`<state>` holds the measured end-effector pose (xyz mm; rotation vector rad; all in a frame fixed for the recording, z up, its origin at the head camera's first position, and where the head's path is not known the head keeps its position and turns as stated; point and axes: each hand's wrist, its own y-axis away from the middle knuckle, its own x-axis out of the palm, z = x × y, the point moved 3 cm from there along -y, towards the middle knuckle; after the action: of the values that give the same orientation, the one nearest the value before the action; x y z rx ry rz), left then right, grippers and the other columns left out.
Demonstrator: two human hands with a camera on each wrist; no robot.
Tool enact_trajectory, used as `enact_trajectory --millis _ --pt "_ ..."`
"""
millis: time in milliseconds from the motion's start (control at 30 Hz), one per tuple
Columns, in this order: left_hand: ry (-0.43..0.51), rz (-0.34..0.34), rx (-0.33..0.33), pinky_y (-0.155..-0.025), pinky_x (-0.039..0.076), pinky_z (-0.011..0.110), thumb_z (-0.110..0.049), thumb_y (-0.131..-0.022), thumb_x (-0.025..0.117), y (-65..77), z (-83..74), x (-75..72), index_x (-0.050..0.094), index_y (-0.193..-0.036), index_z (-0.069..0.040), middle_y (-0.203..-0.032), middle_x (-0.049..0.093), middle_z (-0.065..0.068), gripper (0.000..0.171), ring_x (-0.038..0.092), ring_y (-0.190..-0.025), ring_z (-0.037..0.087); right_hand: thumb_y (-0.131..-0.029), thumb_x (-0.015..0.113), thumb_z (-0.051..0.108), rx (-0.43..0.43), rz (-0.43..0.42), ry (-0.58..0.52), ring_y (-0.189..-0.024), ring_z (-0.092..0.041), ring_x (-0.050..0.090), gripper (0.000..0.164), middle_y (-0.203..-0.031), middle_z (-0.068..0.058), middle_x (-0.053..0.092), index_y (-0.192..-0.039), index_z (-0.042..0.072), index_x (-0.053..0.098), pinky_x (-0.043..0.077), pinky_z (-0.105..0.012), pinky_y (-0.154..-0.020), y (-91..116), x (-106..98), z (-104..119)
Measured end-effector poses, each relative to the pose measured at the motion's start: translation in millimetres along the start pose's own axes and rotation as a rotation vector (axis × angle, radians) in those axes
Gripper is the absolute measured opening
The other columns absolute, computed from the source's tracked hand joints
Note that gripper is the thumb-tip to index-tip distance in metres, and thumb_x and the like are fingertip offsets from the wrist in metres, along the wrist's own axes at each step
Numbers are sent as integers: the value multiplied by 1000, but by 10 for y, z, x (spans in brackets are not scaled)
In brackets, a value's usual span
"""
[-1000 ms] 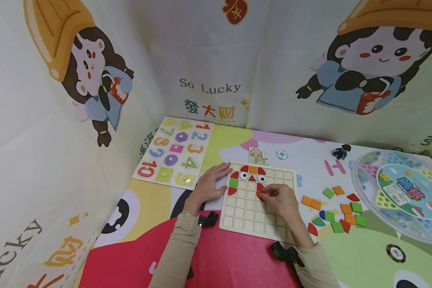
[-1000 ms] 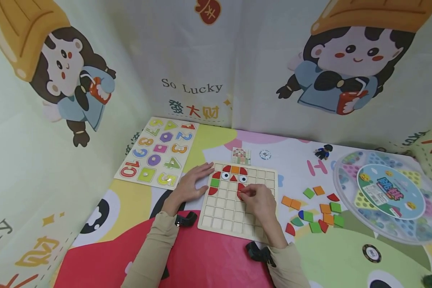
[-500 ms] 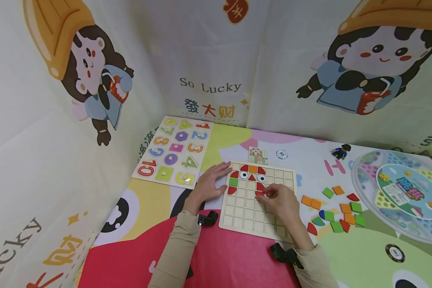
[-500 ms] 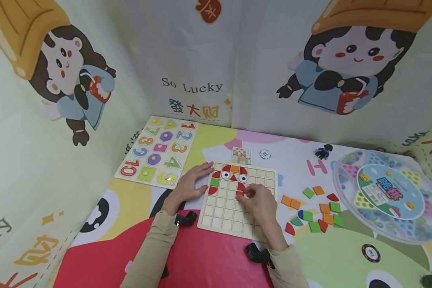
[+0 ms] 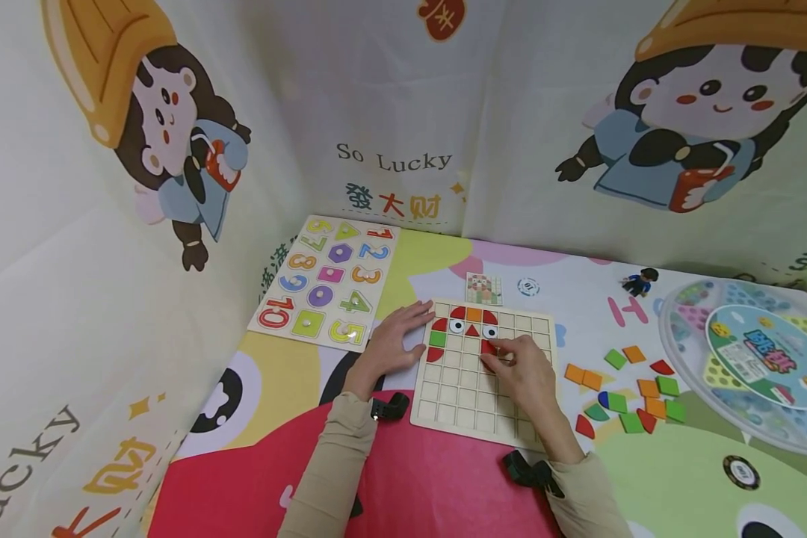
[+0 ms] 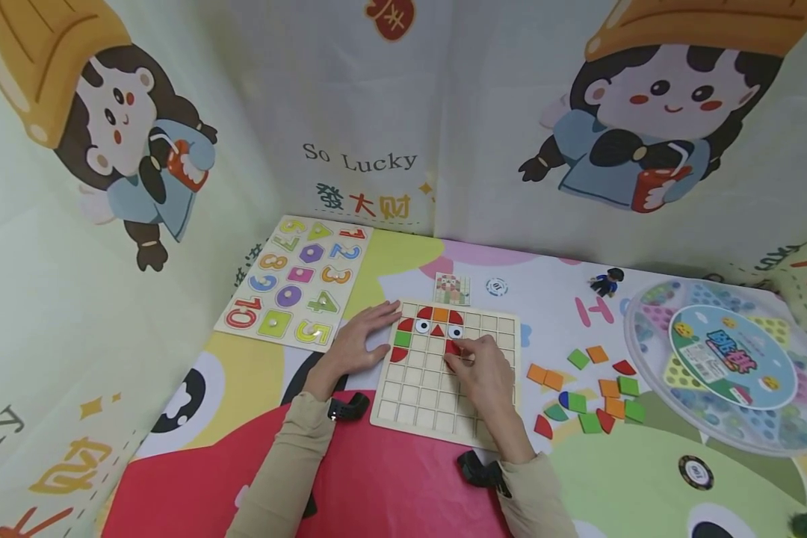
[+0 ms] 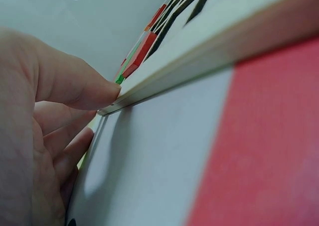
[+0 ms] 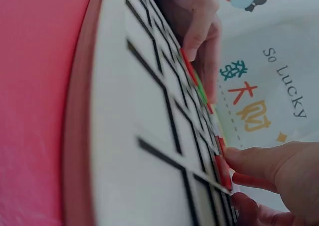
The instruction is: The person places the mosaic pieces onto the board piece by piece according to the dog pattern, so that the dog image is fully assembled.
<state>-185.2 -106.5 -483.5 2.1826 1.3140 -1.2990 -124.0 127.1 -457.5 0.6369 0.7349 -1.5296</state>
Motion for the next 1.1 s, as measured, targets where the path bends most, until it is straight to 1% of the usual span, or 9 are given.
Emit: enact_trajectory --millis 267,367,433,533,633,733,900,1000,1100 --pt "-17 -10 -3 -120 22 41 -17 -86 62 -13 -19 0 54 -143 -9 -155 41 2 58 31 -145 22 -82 81 23 11 -7 10 -75 -23 58 35 -87 -9 57 -112 5 76 43 -28 -53 -12 1 -6" --pt "-19 2 -7 -121 21 40 -17 -87 62 -19 -22 1 53 -143 -10 -155 40 1 58 30 -146 21 -80 83 24 8 -41 10 -74 -23 56 32 -85 -9 59 -104 3 77 42 -29 -53 -3 -46 -15" --pt "-23 12 -13 -121 20 39 -18 -87 62 -20 -21 0 52 -144 -10 -156 39 0 58 29 -146 20 -77 85 25 6 -47 15 -72 -22 56 30 -82 -9 60 -97 3 78 42 -29 -53 9 -80 -27" --pt "-25 16 -23 -121 19 38 -18 -87 62 -20 -13 -1 52 -144 -10 -156 39 0 59 28 -146 19 -75 87 27 11 -14 27 -70 -21 54 31 -80 -7 60 -90 2 78 41 -29 -54 28 -105 -47" --pt "-21 14 -26 -121 20 38 -18 -87 62 -17 -6 3 52 -144 -10 -156 39 0 59 29 -146 19 -75 86 29 19 40 40 -70 -20 52 32 -80 -6 59 -91 2 78 40 -29 -56 40 -95 -56" --pt "-12 11 -25 -121 20 39 -18 -86 62 -9 -4 6 52 -144 -9 -156 39 1 59 29 -146 20 -75 85 30 16 52 73 -69 -20 52 32 -80 -5 59 -90 2 78 40 -29 -55 44 -85 -40" --pt "-24 7 -30 -121 20 38 -18 -86 62 4 3 4 52 -144 -10 -156 39 0 59 29 -146 19 -76 83 32 -7 51 176 -64 -18 50 27 -77 -3 55 -83 6 77 40 -29 -49 31 -61 25" --pt "-22 10 -25 -121 19 38 -18 -86 62 3 -1 2 52 -144 -10 -156 39 0 59 29 -146 20 -77 79 31 -23 43 217 -61 -18 49 23 -75 -2 53 -77 8 75 39 -29 -47 31 -51 60" --pt "-24 13 -20 -121 19 38 -18 -86 62 4 4 -1 52 -144 -10 -156 39 1 59 29 -146 20 -80 73 28 -38 19 223 -60 -18 49 20 -74 -2 53 -72 9 75 39 -30 -46 36 -58 74"
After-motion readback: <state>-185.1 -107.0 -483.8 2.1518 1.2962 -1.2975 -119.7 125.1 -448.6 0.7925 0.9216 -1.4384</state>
